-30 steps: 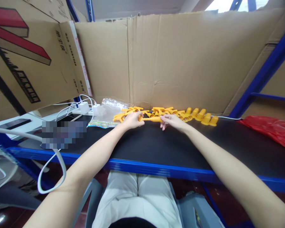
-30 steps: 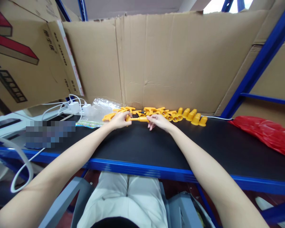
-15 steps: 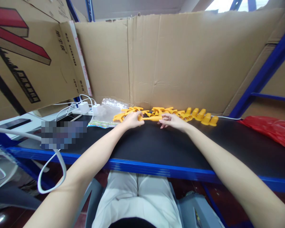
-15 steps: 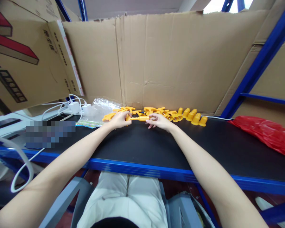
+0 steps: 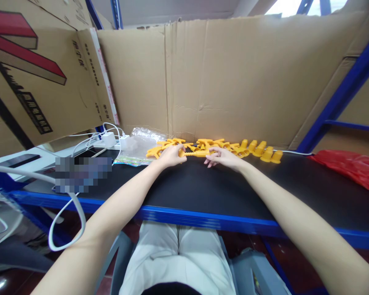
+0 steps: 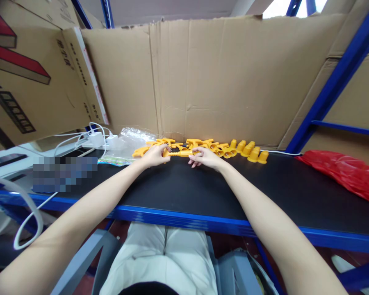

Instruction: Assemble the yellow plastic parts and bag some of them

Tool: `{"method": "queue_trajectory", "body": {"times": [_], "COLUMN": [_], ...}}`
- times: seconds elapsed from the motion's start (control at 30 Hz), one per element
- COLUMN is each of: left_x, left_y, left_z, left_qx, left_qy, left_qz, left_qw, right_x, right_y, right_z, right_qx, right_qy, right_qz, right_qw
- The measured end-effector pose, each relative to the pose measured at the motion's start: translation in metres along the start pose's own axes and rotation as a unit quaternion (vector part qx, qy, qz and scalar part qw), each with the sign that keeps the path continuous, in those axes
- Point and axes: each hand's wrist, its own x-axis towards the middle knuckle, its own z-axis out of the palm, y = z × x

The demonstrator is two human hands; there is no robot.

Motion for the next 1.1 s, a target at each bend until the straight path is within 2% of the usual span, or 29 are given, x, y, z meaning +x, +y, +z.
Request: {"method": "queue_trajectory", "body": {"times": [0.2,0.73,0.87,1.1], "left_x": [-0.0009,-0.0009,-0.0007,-0.0008], "left_y": [0.0015,0.0006,-0.0008,0.0001], "left_z": [0.0003,0.0023,0.0024,0.0026], "left_qx": [0.004,0.014,0.005,0.004], "left_qy": [0.001,0.003,0.008,0.003], "left_qz": [0.003,-0.001,0.003,-0.012], "left_qw": [1.0,1.0,1.0,1.0], "right_x": [-0.003,0.0016,0.0005,0.0022], "right_y": [-0.0068,0.0003,0.0006,0.002], "right_z": [0.0016,0.0055,0.0041,0.005], "right_qx": [-0.01,0.052,0.072,0.094], "right_qy": [0.003,0.001,-0.02,-0.012], "right_qz": [0.006,0.064,0.058,0.043], "right_qw": [1.0,0.997,0.996,0.995]}}
